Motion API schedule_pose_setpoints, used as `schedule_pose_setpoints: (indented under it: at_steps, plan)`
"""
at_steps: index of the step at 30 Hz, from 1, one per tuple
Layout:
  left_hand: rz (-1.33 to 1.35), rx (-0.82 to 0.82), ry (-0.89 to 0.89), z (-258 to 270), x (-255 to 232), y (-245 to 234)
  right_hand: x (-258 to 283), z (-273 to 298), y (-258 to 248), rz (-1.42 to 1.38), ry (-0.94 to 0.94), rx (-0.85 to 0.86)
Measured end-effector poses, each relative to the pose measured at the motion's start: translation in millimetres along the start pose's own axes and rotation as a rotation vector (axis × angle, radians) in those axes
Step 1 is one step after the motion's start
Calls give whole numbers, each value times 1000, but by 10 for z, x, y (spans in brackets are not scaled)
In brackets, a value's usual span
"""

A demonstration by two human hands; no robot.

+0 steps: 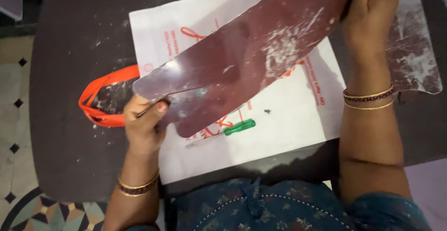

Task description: The person cleans a blue fan motor housing with a cloth, then attaches a fan blade using a screwdriver. The person wipes the motor housing and blade, aligns the blade, and tightens screws to secure it.

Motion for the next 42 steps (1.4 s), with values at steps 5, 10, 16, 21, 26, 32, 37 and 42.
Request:
schedule_pose_setpoints:
  at_steps: [5, 10, 16, 21, 26, 32, 37, 42]
  plan:
    - [80, -5, -6, -120, -3, 21, 119, 93, 196, -357, 93, -40]
    - [192, -90, -3, -143, 144, -82, 1963, 628, 337, -151, -515, 250]
    - [188, -85, -19, -123, 144, -120, 1826, 686, 228, -116, -608, 95]
    - [238, -68, -59, -169, 75, 32, 1258, 72, -295, 163, -418, -62]
    - [241, -82, -7, -234, -67, 203, 2096, 406, -312, 171, -973, -23]
    - [99, 127, -121, -148, -211, 546, 2191, 358, -703, 501, -1031, -226]
    - [-234, 195, 13, -42, -287, 789, 1888, 529, -1252, 405, -905, 46]
    - [-236, 465, 313, 140, -196, 873, 1469, 482, -960, 335, -748, 66]
Point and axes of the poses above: each hand's wrist, its own z-axis away from the middle knuckle, its own y-axis out of the palm, x = y × z, the point moved 7 cm from there along -z, towards the middle knuckle, and after that the axes turned 15 degrees about z, right-handed, at the moved point
